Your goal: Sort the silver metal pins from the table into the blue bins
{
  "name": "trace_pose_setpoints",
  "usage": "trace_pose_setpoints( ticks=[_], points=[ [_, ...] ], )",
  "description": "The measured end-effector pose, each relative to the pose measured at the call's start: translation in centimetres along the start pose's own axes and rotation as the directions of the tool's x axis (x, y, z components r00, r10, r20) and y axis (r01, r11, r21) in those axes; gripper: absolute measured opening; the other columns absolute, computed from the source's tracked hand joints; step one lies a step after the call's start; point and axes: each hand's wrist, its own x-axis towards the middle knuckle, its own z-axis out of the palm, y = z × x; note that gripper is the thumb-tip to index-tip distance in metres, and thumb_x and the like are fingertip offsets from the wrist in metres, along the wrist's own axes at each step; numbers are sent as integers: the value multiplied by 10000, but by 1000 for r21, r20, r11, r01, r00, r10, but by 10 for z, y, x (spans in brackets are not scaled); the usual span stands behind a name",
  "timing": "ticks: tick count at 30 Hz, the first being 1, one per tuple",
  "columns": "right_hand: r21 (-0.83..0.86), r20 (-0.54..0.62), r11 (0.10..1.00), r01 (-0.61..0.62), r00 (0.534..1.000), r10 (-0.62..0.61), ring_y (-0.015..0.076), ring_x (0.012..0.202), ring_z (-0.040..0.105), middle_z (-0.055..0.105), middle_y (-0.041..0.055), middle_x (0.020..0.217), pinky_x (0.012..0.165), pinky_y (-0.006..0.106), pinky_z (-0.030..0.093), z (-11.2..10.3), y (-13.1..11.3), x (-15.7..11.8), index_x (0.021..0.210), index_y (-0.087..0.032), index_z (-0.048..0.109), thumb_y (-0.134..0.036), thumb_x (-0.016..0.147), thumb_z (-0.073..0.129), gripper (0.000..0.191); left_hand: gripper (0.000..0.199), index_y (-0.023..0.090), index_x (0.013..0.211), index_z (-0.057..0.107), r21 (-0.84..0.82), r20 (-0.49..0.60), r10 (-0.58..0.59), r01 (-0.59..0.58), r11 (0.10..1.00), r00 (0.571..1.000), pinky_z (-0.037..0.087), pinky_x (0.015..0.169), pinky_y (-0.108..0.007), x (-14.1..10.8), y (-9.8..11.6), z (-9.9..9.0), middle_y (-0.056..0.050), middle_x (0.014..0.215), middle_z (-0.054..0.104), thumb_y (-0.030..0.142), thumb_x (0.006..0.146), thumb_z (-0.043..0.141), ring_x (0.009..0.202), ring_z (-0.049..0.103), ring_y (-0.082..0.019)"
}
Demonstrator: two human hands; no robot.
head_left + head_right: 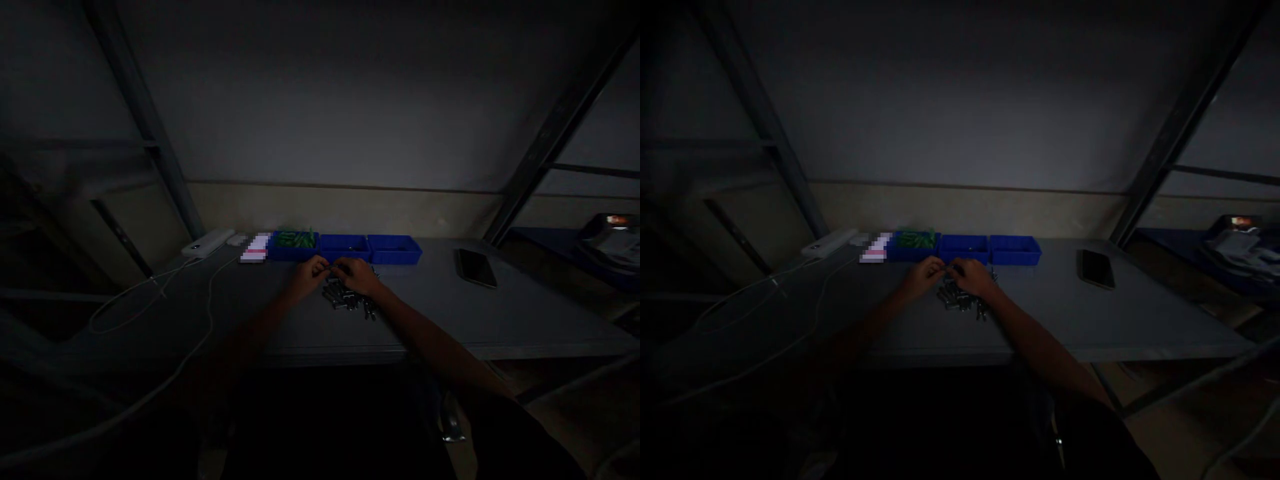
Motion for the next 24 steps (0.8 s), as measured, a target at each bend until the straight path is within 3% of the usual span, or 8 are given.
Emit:
trace_pose_setpoints(
  ticks=[12, 18, 24],
  points=[
    [-11, 4, 1000, 9, 1000, -9, 131, 674, 589, 668, 39, 783, 618, 222, 369, 2, -1, -1, 924, -178, 626, -344, 886, 440, 252, 181, 171, 880, 548, -8, 41, -12, 13, 1000, 999, 395, 571, -214, -1, 2, -3, 31, 640, 553, 302, 757, 562, 609, 542, -112],
    [-30, -61, 999, 32, 998, -34, 141, 688, 582, 668, 47, 832, 635, 226, 378, -1, -3, 0, 1049, -166, 579, -300, 844, 514, 253, 155, 185, 877, 523, 10, 16, -14, 14, 1000, 1000, 397, 582, -223, 0, 5, -2, 29, 653, 545, 315, 796, 502, 622, 541, -120],
    [-68, -111, 996, 54, 992, -61, 142, 747, 573, 661, 58, 842, 671, 228, 375, -2, -3, 2, 889, -166, 626, -358, 881, 453, 259, 188, 181, 920, 506, 95, 20, 53, -55, 994, 998, 382, 574, -214, -2, 8, -2, 39, 633, 508, 334, 820, 462, 588, 503, -106]
  ],
)
